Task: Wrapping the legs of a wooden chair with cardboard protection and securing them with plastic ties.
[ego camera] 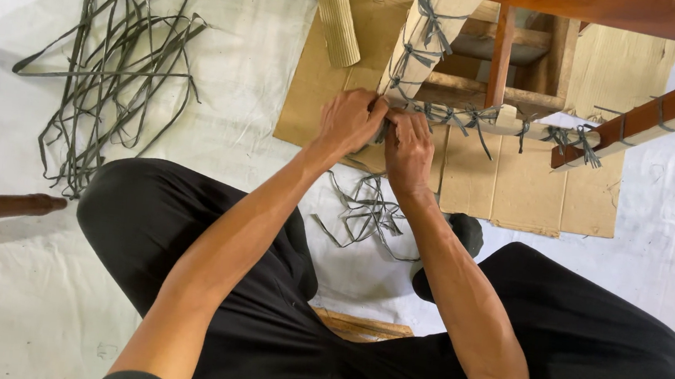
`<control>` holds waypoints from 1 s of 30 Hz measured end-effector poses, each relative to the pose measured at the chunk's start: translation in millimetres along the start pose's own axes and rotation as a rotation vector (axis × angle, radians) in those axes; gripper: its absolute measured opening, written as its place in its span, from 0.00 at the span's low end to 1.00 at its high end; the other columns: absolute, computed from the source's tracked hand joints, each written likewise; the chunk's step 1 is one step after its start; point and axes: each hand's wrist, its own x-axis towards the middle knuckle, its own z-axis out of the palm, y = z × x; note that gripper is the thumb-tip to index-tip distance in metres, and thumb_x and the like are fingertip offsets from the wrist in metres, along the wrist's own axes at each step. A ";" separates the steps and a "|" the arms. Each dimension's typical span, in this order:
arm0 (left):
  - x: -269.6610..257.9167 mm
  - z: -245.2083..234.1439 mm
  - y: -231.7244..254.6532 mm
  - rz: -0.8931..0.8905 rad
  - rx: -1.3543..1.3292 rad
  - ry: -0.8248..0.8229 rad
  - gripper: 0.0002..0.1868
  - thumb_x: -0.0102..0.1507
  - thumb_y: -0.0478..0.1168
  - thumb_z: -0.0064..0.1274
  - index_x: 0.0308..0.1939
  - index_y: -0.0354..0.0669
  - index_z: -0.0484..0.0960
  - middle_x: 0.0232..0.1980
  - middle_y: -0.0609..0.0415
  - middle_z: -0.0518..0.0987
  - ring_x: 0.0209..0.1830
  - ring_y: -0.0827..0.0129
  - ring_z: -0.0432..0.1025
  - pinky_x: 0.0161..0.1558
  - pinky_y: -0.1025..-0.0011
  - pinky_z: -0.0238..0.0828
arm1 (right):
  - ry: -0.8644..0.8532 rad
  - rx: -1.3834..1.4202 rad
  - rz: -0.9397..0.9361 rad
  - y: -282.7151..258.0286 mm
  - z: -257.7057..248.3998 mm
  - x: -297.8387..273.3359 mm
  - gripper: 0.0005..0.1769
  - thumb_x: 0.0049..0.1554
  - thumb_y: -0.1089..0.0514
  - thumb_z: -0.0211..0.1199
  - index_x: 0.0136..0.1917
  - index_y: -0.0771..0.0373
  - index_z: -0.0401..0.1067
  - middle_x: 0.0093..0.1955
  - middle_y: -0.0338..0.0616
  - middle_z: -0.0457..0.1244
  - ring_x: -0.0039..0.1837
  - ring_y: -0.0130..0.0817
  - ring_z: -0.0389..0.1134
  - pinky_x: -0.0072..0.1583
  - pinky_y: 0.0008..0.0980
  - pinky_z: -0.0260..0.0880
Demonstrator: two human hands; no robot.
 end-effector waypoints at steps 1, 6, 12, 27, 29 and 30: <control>-0.6 1.8 0.3 -0.138 -0.027 -0.033 0.21 0.67 0.54 0.47 0.35 0.43 0.88 0.36 0.41 0.81 0.38 0.43 0.76 0.43 0.52 0.71 | 0.016 -0.010 -0.008 0.0 0.6 -0.1 0.10 0.58 0.75 0.61 0.51 0.66 0.71 0.52 0.47 0.68 0.52 0.47 0.68 0.53 0.43 0.71; 2.9 46.7 -44.6 -0.421 -0.615 -0.166 0.24 0.65 0.58 0.57 0.35 0.38 0.86 0.31 0.51 0.79 0.32 0.66 0.73 0.38 0.66 0.67 | 0.033 -0.003 -0.011 4.0 4.7 -6.9 0.09 0.59 0.74 0.60 0.51 0.66 0.70 0.55 0.47 0.68 0.55 0.48 0.69 0.55 0.43 0.71; -14.0 58.2 -34.2 -0.551 -1.169 0.055 0.16 0.61 0.51 0.65 0.40 0.43 0.86 0.37 0.62 0.82 0.34 0.80 0.71 0.38 0.77 0.66 | 0.148 0.067 0.162 -11.3 3.7 -3.7 0.05 0.61 0.67 0.63 0.52 0.64 0.73 0.56 0.45 0.68 0.56 0.41 0.70 0.52 0.39 0.71; 47.8 91.7 -85.1 -0.504 -1.502 0.303 0.13 0.74 0.45 0.46 0.36 0.45 0.74 0.35 0.57 0.78 0.30 0.76 0.70 0.34 0.75 0.71 | 0.176 0.195 0.707 39.8 7.2 -10.7 0.11 0.63 0.56 0.65 0.45 0.67 0.74 0.32 0.44 0.67 0.33 0.29 0.67 0.37 0.30 0.66; 47.3 93.4 -84.9 -0.529 -1.444 0.311 0.13 0.75 0.45 0.47 0.36 0.47 0.73 0.35 0.57 0.78 0.28 0.77 0.66 0.31 0.75 0.67 | 0.136 0.255 0.777 49.1 -0.9 -9.7 0.11 0.62 0.56 0.64 0.46 0.67 0.75 0.34 0.42 0.68 0.35 0.27 0.69 0.37 0.29 0.69; 42.9 85.6 -82.9 -0.506 -1.442 0.257 0.13 0.74 0.46 0.46 0.36 0.47 0.73 0.36 0.57 0.79 0.28 0.77 0.67 0.31 0.75 0.67 | 0.069 0.393 0.797 55.3 -4.1 -10.1 0.10 0.62 0.57 0.63 0.46 0.68 0.75 0.38 0.42 0.70 0.38 0.26 0.72 0.40 0.28 0.74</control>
